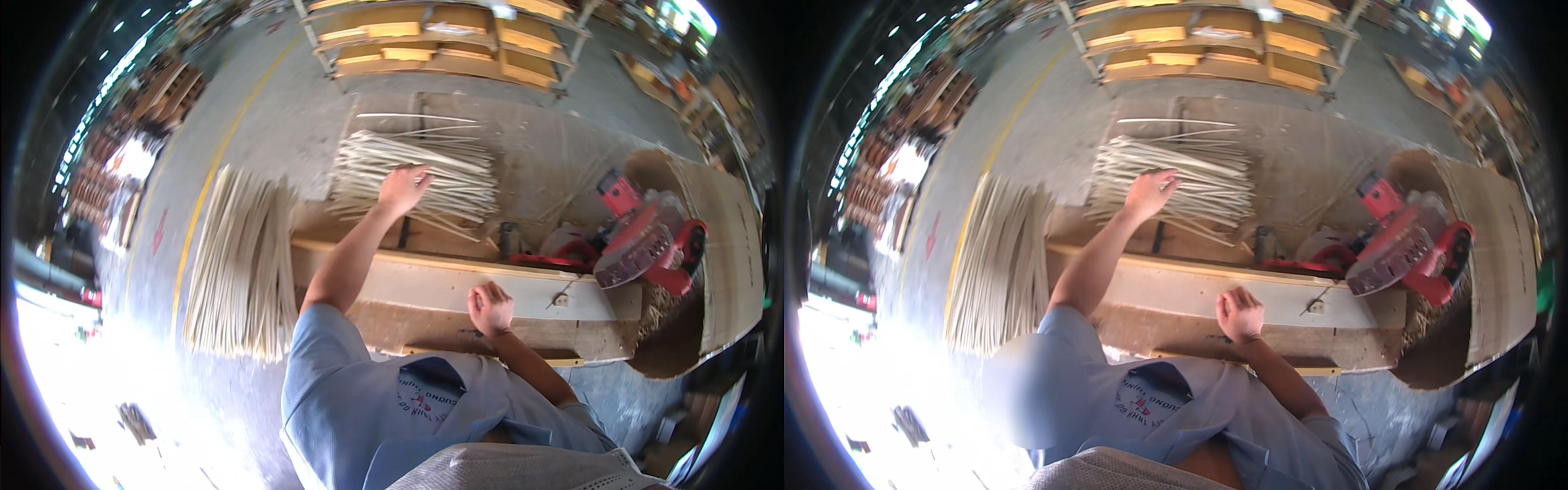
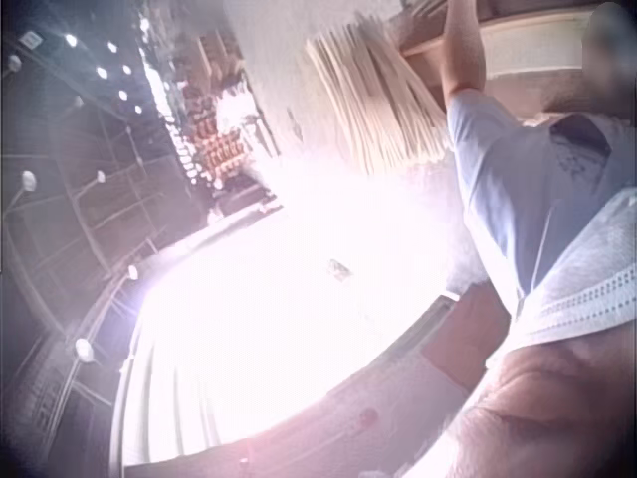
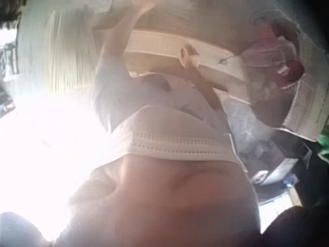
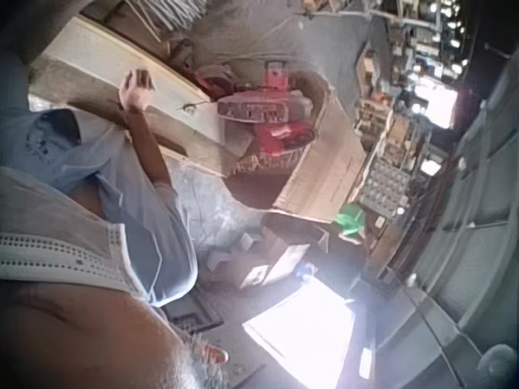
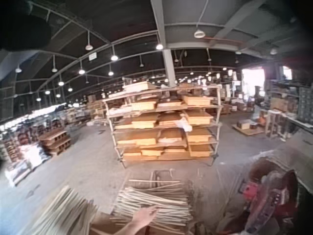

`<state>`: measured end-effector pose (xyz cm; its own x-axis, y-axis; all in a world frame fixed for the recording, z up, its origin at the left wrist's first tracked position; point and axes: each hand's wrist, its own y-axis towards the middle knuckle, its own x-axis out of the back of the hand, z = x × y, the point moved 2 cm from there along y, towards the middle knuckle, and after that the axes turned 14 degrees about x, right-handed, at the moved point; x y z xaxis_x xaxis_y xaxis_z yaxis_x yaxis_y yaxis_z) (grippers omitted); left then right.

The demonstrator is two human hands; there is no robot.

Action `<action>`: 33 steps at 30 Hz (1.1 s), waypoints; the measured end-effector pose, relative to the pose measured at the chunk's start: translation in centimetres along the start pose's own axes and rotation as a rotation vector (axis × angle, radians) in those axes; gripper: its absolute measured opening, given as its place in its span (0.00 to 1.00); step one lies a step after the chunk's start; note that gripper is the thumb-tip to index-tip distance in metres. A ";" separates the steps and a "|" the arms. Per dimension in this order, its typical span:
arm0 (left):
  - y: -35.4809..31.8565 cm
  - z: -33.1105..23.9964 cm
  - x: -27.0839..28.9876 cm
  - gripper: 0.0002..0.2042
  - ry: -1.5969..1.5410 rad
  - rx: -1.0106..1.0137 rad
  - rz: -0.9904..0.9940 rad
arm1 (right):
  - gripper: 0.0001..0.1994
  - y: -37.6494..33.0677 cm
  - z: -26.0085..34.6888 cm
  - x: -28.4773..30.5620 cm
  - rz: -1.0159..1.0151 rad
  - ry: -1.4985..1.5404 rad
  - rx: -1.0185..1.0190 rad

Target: The person repeatedly picks up bundles of thin wooden sticks, aligns them on a guide, and cuts them to length using a red circular saw. The cut pieces are stacked on the workbench.

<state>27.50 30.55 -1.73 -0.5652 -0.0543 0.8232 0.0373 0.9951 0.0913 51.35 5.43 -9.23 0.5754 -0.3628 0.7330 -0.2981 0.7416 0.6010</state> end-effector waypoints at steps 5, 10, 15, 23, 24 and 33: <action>-13.1 4.0 7.3 0.10 -0.004 0.087 -0.545 | 0.05 -0.1 0.3 0.0 -0.026 0.056 0.037; -24.3 12.7 10.9 0.18 0.477 0.558 -0.784 | 0.05 0.4 0.7 0.2 -0.025 0.099 0.058; -28.3 16.0 11.0 0.22 0.687 0.776 -0.654 | 0.05 -0.4 0.4 -0.2 0.008 0.024 0.021; -27.8 17.8 10.3 0.16 0.650 0.776 -0.692 | 0.05 -0.2 0.6 -0.4 -0.006 0.010 0.039; -27.7 17.9 10.9 0.16 0.603 0.799 -0.664 | 0.05 -0.3 0.6 -0.3 -0.008 0.020 0.036; -29.5 16.2 13.7 0.11 0.396 0.844 -0.530 | 0.05 -0.4 0.9 0.2 -0.009 0.050 0.034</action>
<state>5.29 1.74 -2.17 -0.0292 -0.3679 0.9294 -0.8020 0.5635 0.1979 50.86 4.57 -9.01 0.6156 -0.3399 0.7109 -0.3179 0.7184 0.6188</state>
